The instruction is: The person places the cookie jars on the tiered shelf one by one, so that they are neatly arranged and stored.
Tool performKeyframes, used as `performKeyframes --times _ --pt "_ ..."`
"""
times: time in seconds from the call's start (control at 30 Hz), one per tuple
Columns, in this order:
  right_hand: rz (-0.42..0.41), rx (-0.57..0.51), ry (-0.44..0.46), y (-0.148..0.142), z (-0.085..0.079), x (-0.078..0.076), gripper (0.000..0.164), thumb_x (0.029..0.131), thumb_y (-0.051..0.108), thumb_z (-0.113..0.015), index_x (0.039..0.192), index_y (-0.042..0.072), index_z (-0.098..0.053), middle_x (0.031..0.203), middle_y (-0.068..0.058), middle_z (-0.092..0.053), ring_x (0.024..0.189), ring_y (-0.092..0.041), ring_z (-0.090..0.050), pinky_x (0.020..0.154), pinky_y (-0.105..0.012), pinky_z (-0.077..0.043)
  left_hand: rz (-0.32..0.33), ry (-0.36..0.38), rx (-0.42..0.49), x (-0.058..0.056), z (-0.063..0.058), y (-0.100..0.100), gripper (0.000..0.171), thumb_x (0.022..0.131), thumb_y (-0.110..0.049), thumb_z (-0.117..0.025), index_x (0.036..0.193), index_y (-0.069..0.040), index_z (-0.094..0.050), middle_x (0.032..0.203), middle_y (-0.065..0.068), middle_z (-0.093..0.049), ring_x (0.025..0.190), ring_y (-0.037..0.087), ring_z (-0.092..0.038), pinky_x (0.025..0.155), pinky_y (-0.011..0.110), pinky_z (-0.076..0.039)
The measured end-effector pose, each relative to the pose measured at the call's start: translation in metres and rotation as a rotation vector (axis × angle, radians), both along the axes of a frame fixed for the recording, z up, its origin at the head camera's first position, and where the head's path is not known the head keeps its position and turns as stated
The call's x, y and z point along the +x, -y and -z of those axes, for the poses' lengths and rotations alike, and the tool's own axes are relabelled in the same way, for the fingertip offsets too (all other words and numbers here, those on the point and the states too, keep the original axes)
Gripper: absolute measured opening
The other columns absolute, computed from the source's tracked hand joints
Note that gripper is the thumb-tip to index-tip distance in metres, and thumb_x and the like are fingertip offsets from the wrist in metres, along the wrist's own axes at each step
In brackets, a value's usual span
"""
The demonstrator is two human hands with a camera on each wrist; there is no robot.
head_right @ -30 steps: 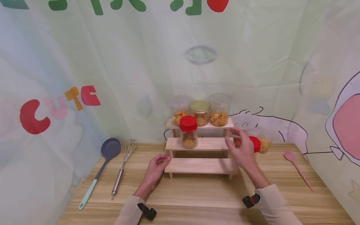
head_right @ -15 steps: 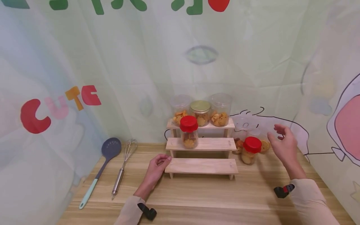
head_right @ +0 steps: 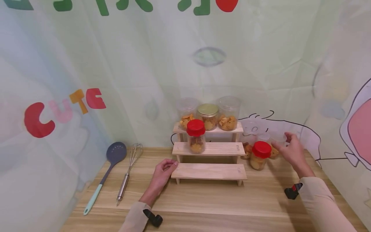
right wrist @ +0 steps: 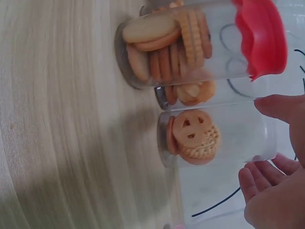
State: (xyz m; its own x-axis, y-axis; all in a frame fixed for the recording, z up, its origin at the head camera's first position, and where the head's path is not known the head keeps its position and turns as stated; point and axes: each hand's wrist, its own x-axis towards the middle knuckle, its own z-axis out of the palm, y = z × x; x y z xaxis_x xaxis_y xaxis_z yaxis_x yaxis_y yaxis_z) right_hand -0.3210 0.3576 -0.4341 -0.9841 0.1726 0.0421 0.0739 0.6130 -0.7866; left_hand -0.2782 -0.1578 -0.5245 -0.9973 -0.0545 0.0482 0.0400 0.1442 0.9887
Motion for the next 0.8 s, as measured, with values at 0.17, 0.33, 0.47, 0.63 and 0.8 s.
performKeyframes --times 0.17,0.33,0.47,0.63,0.8 --pt "-0.024 0.034 0.002 -0.005 0.008 -0.003 0.103 0.108 0.050 -0.062 0.166 -0.013 -0.006 0.166 -0.049 -0.017 0.146 -0.068 -0.030 0.113 -0.080 -0.037 0.001 -0.011 0.005 0.001 0.001 -0.002 0.036 0.106 -0.032 -0.072 0.124 0.000 -0.069 0.121 0.017 -0.076 0.100 0.011 -0.067 0.079 0.022 -0.054" --pt "-0.025 0.054 -0.003 -0.007 0.012 -0.005 0.102 0.108 0.049 -0.062 0.165 -0.015 -0.007 0.165 -0.050 -0.019 0.145 -0.069 -0.032 0.112 -0.079 -0.039 -0.001 -0.011 0.006 0.001 0.001 -0.002 0.036 0.105 -0.033 -0.074 0.123 -0.002 -0.069 0.120 0.015 -0.076 0.099 0.010 -0.067 0.080 0.022 -0.054" --pt "-0.036 0.042 -0.011 -0.008 0.011 -0.004 0.101 0.109 0.048 -0.063 0.164 -0.016 -0.007 0.165 -0.050 -0.018 0.145 -0.070 -0.032 0.112 -0.078 -0.039 -0.003 -0.013 0.002 0.000 0.001 -0.002 0.037 0.106 -0.034 -0.073 0.123 -0.001 -0.069 0.120 0.015 -0.076 0.100 0.010 -0.066 0.080 0.022 -0.054" --pt "-0.017 0.024 -0.033 -0.008 0.008 -0.002 0.101 0.108 0.048 -0.064 0.166 -0.013 -0.009 0.167 -0.048 -0.018 0.146 -0.069 -0.032 0.111 -0.078 -0.040 0.001 -0.004 0.021 -0.001 0.000 -0.001 0.036 0.105 -0.033 -0.074 0.122 -0.002 -0.069 0.120 0.015 -0.075 0.099 0.010 -0.066 0.080 0.021 -0.055" --pt "0.031 0.041 -0.147 -0.007 0.004 0.003 0.096 0.105 0.048 -0.069 0.167 -0.007 -0.020 0.166 -0.042 -0.033 0.145 -0.059 -0.040 0.114 -0.069 -0.045 0.000 0.000 0.030 0.000 -0.001 -0.001 0.035 0.105 -0.031 -0.074 0.122 -0.001 -0.069 0.121 0.015 -0.075 0.099 0.010 -0.066 0.080 0.020 -0.055"
